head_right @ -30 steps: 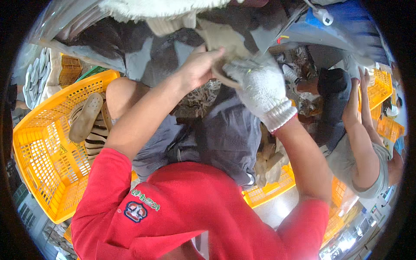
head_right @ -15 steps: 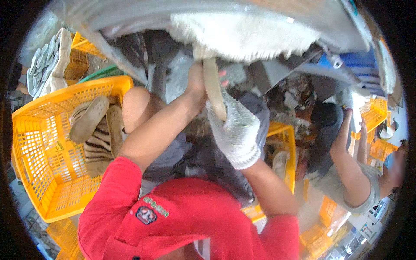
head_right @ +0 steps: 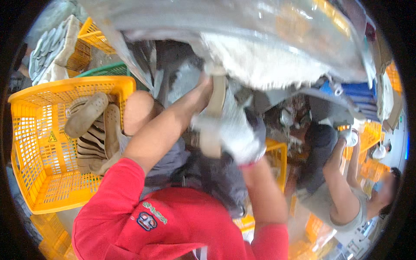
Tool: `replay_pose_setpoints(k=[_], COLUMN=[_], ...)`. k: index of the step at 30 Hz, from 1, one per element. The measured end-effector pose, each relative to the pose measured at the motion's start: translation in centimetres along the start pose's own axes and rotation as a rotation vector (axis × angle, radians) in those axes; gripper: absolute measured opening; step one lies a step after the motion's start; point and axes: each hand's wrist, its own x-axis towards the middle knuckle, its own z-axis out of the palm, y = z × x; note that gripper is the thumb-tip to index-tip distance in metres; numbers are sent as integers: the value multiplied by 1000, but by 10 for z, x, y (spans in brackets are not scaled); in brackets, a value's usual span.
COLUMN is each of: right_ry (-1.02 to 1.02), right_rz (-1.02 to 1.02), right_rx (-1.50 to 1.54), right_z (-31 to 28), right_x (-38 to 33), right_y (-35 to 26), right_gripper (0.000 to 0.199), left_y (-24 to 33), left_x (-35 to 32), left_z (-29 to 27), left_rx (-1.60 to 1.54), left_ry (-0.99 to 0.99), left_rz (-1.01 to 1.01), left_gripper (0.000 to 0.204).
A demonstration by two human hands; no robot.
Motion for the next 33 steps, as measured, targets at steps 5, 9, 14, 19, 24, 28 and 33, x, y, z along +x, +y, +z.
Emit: replay_pose_setpoints(k=[5,9,14,19,24,28,33], right_ry=[39,356,476,520,586,274,14], right_rz=[197,73,-258,-129,-369,-135,260], right_rx=[-238,-473,-715,-568,-726,-376,170], right_z=[16,49,33,31,20,15,-4], right_x=[-32,-69,-12,-22,16,22,1], right_y=[-31,-20,-9,-14,-20,-7,1], right_gripper=[55,64,46,43,45,41,64], left_y=[-11,-5,22,18,-10,-14,-1], left_x=[-28,-34,-16,-25,-48,-39,-1], left_z=[-1,-1,5,5,-2,-6,2], left_rx=[26,270,132,136,177,-405,-52], left_ry=[119,142,22,-45,0,-66,99], left_rz=[-18,-20,93,-79,122,-199,306], left_gripper=[59,68,73,76,80,83,43])
